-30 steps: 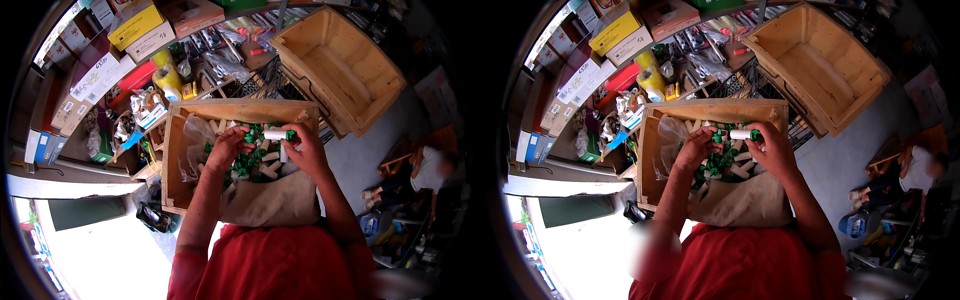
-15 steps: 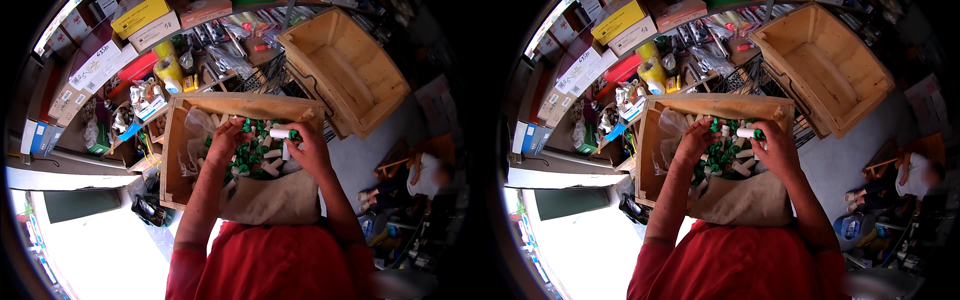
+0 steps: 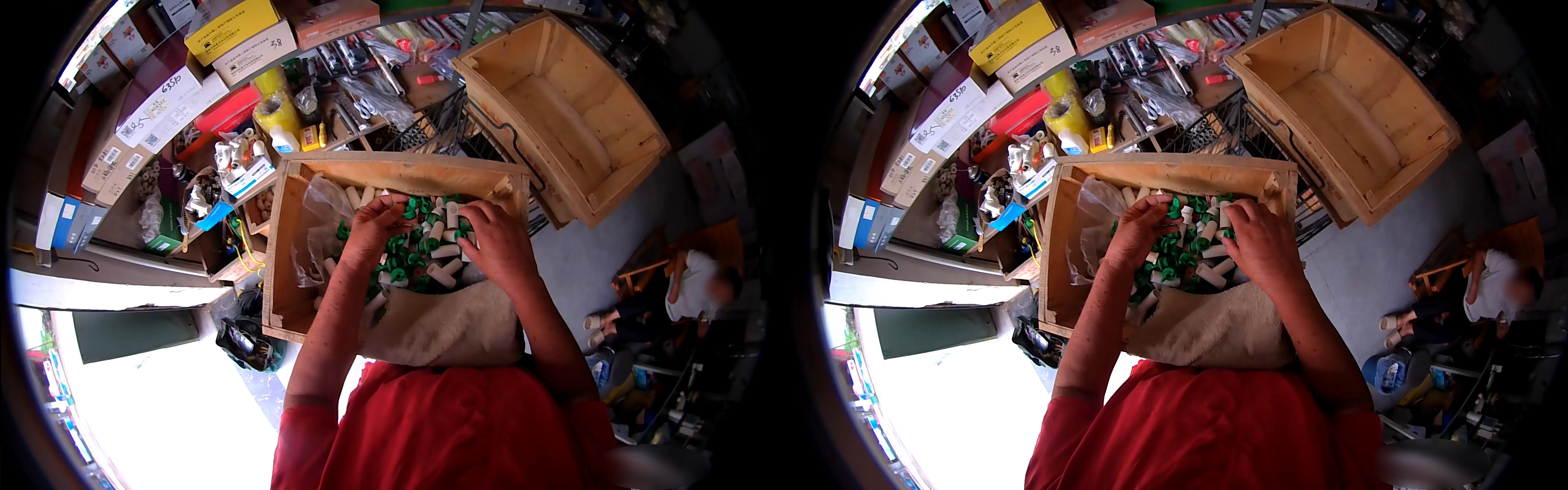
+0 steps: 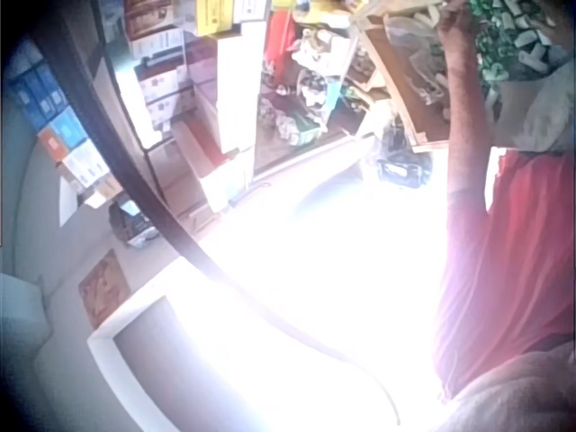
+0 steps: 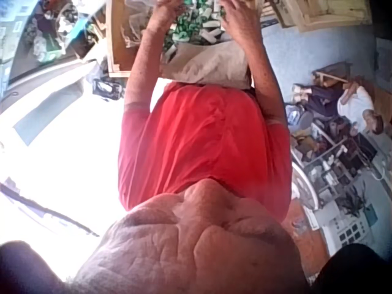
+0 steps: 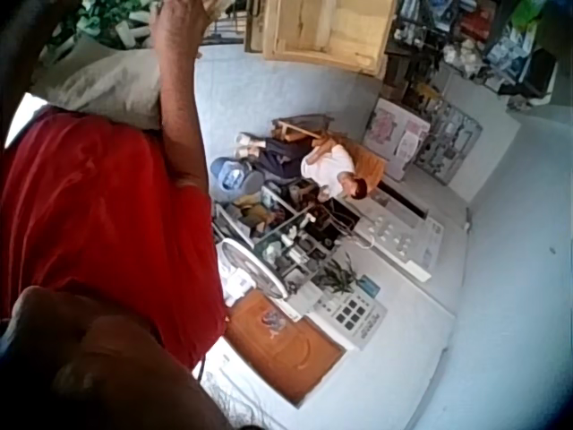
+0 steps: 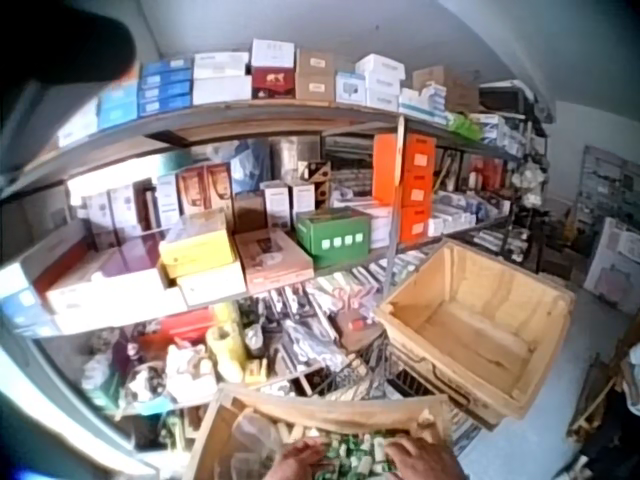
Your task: The person repeatedly picks up white cylindrical pipe fittings and green plastic connectors from a wooden crate. They align and press the green connectors onto the white fittings by hand, then place the assembled units back into the crate. The process is repetitive and performed entirely by hand without tools.
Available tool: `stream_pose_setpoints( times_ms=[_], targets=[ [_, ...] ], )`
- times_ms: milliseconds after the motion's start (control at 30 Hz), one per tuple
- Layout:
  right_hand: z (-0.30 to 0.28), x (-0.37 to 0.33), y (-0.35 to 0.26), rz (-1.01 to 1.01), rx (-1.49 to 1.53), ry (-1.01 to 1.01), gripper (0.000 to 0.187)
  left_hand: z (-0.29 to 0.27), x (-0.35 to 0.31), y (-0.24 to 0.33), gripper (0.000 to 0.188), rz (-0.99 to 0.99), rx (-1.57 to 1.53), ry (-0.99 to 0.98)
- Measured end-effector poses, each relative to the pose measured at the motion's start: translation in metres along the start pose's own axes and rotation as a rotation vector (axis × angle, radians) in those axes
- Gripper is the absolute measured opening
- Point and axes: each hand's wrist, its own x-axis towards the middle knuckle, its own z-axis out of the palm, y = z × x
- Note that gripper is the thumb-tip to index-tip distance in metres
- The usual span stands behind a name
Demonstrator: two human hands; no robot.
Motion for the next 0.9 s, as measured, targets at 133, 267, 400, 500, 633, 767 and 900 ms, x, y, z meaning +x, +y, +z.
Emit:
stream_pose_setpoints(
  times_ms=[133, 267, 400, 500, 633, 767, 900],
  targets=[
    [0.0, 0.0, 0.001, 0.032, 0.131, 0.049, 0.038, 0.011, -0.005, 0.002, 0.023, 0.004, 0.145, -0.031],
    [-0.003, -0.001, 0.002, 0.046, 0.301, 0.05, 0.039, 0.018, -0.007, -0.002, 0.029, -0.003, 0.18, -0.181],
    [-0.008, 0.0, 0.001, -0.021, 0.349, -0.004, 0.039, 0.03, -0.011, -0.002, 0.036, -0.062, 0.185, -0.325],
    [-0.012, 0.0, 0.001, -0.05, 0.337, -0.08, 0.036, 0.038, -0.013, -0.007, 0.041, -0.103, 0.125, -0.389],
    [-0.009, -0.002, 0.006, -0.074, 0.368, -0.065, 0.03, 0.04, -0.015, -0.012, 0.045, -0.165, 0.118, -0.371],
    [-0.012, 0.0, 0.003, -0.086, 0.364, -0.077, 0.029, 0.039, -0.015, -0.01, 0.043, -0.219, 0.09, -0.358],
    [-0.009, -0.001, 0.005, -0.058, 0.377, -0.054, 0.028, 0.036, -0.01, -0.013, 0.04, -0.2, 0.017, -0.382]
  ],
)
